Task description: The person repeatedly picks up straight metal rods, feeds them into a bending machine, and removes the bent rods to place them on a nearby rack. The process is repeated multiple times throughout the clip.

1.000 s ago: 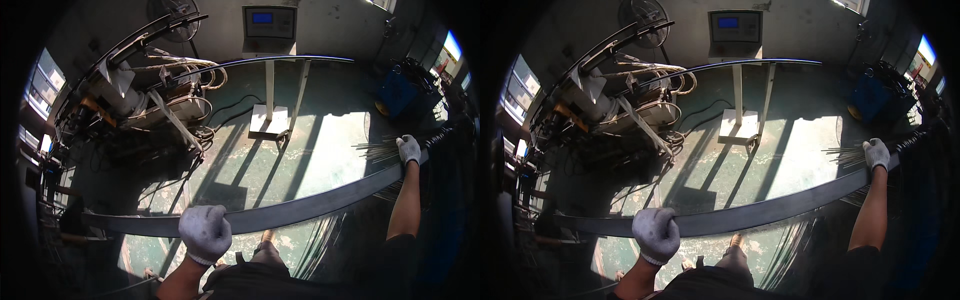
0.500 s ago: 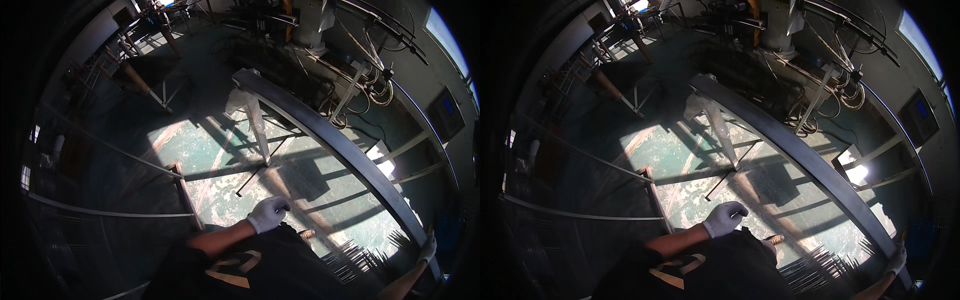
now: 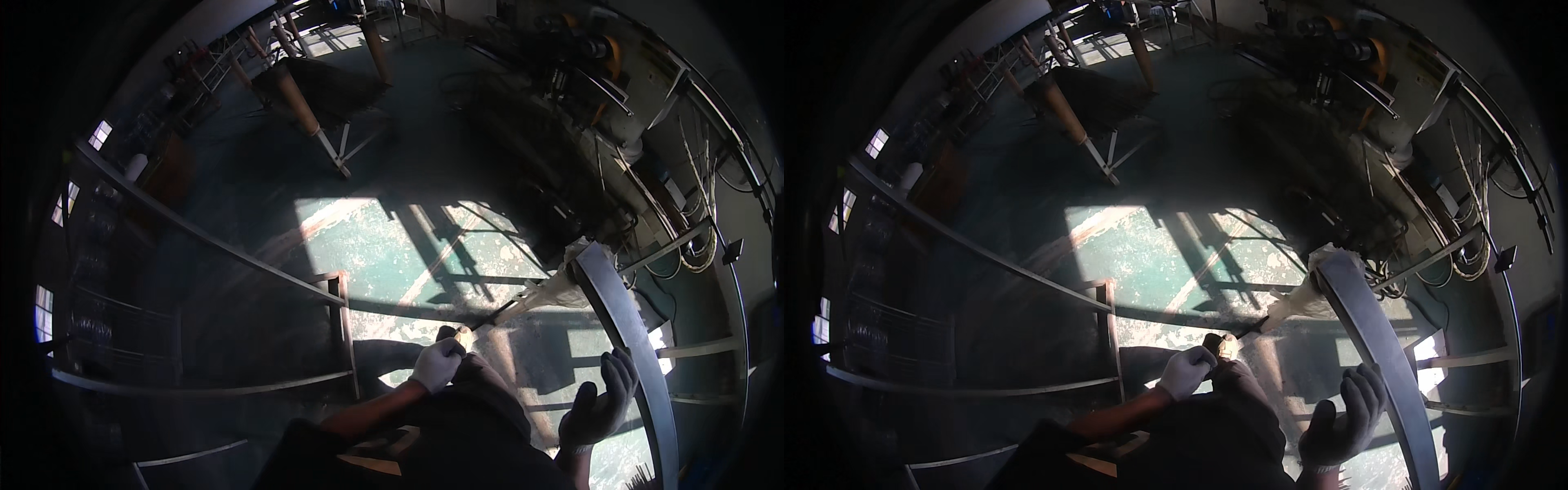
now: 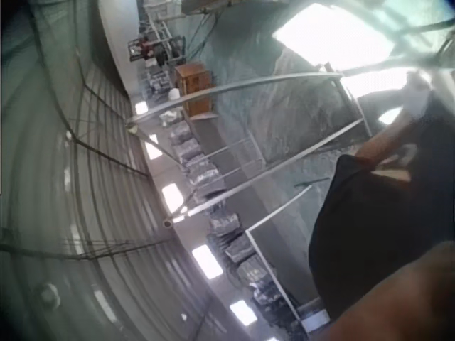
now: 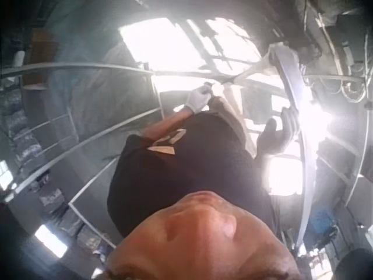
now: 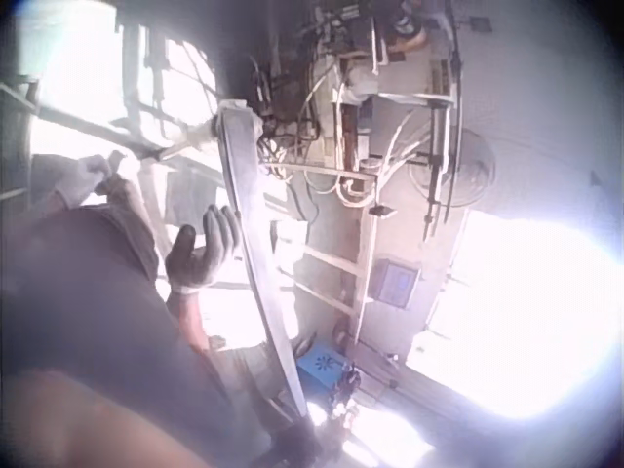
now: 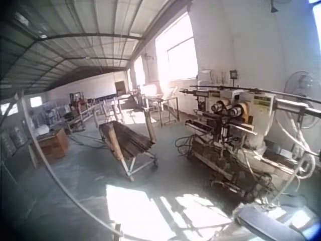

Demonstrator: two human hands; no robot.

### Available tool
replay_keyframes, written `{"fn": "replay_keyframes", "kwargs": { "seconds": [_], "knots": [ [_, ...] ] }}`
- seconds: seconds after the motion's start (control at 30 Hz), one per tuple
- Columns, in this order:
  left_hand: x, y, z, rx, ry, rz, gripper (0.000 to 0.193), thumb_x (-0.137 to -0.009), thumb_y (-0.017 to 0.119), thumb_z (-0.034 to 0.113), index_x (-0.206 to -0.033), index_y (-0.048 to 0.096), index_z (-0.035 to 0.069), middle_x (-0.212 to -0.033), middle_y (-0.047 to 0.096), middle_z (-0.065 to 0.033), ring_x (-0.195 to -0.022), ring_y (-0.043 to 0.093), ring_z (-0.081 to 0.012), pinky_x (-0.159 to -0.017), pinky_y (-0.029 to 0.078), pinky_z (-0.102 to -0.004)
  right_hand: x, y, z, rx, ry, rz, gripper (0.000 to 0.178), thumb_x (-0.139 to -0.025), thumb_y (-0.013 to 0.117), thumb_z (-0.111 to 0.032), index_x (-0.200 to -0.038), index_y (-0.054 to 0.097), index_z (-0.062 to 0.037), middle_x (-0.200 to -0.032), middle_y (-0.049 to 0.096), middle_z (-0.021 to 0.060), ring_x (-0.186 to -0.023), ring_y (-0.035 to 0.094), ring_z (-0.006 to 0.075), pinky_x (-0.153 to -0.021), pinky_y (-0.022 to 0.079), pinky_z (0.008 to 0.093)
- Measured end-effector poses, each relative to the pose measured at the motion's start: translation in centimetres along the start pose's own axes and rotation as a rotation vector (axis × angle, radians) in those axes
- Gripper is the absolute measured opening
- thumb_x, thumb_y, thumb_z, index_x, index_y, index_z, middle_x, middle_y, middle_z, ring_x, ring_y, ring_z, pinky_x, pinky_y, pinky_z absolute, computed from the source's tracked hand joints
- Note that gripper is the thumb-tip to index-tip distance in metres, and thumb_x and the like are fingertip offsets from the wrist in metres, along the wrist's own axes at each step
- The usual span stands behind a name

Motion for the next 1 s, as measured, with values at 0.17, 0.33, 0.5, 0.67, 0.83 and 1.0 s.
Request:
{"fn": "replay_keyframes", "kwargs": {
  "seconds": [0.17, 0.33, 0.5, 0.67, 0.83, 1.0],
  "knots": [
    [-7.2, -12.0, 3.2, -0.113, -0.037, 0.119, 0.013, -0.101, 0.069, 0.01, -0.109, 0.08, 0.006, -0.102, 0.081, -0.0094, -0.1, 0.078, -0.0192, -0.094, 0.062, -0.0356, -9.4, 22.6, -7.9, -0.605, -0.11, -0.616, 0.033, -0.089, 0.089, -0.016, -0.118, 0.08, -0.0059, -0.115, 0.081, 0.0124, -0.113, 0.076, 0.0349, -0.099, 0.06, 0.049],
    [-14.9, -26.2, 1.5, -0.101, -0.12, 0.408, 0.014, -0.101, 0.069, 0.009, -0.105, 0.082, 0.006, -0.104, 0.084, -0.0113, -0.102, 0.079, -0.0209, -0.094, 0.061, -0.0369, -17.2, 35.5, -9.3, -0.629, -0.139, -0.658, 0.03, -0.092, 0.086, -0.011, -0.12, 0.08, -0.0044, -0.112, 0.082, 0.0163, -0.106, 0.078, 0.0394, -0.092, 0.061, 0.0483],
    [-22.0, -34.0, -3.7, 0.111, -0.18, 0.467, 0.013, -0.098, 0.071, 0.009, -0.103, 0.082, 0.005, -0.102, 0.085, -0.0131, -0.101, 0.081, -0.0225, -0.094, 0.062, -0.0382, -21.1, 49.6, -4.5, -0.654, 0.276, -0.639, 0.027, -0.099, 0.083, -0.006, -0.124, 0.08, 0.002, -0.118, 0.084, 0.016, -0.111, 0.081, 0.0253, -0.1, 0.062, 0.037],
    [-37.3, -49.4, -3.3, 0.075, -0.122, 0.463, 0.013, -0.098, 0.07, 0.006, -0.103, 0.082, 0.006, -0.099, 0.083, -0.0104, -0.096, 0.08, -0.021, -0.09, 0.062, -0.0341, -24.1, 65.0, 1.0, -0.342, 0.321, -0.638, 0.034, -0.098, 0.086, -0.02, -0.128, 0.08, -0.0042, -0.119, 0.084, 0.0167, -0.112, 0.081, 0.0321, -0.099, 0.063, 0.0431],
    [-50.7, -74.0, 9.4, -0.099, 0.275, 0.732, 0.01, -0.101, 0.07, 0.006, -0.106, 0.079, 0.005, -0.099, 0.081, -0.0109, -0.095, 0.078, -0.02, -0.089, 0.06, -0.0333, -27.7, 78.3, 1.7, -0.231, 0.462, -0.737, 0.049, -0.095, 0.088, -0.023, -0.139, 0.074, -0.0051, -0.126, 0.082, 0.0186, -0.119, 0.079, 0.035, -0.103, 0.062, 0.0456],
    [-58.7, -89.8, 25.5, -0.277, 0.497, 0.842, 0.009, -0.1, 0.071, 0.004, -0.109, 0.075, 0.002, -0.102, 0.076, -0.0141, -0.095, 0.077, -0.0265, -0.089, 0.06, -0.0381, -33.5, 90.3, -1.0, -0.199, 0.494, -0.799, 0.055, -0.094, 0.088, -0.022, -0.143, 0.071, -0.0021, -0.128, 0.081, 0.021, -0.121, 0.078, 0.0371, -0.106, 0.061, 0.0452]
  ]
}}
Point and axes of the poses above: each hand's wrist, its own x-axis away from the middle knuckle, its own y-axis out of the palm, z = x × y, the point moved 10 cm from there along -x, towards the middle knuckle
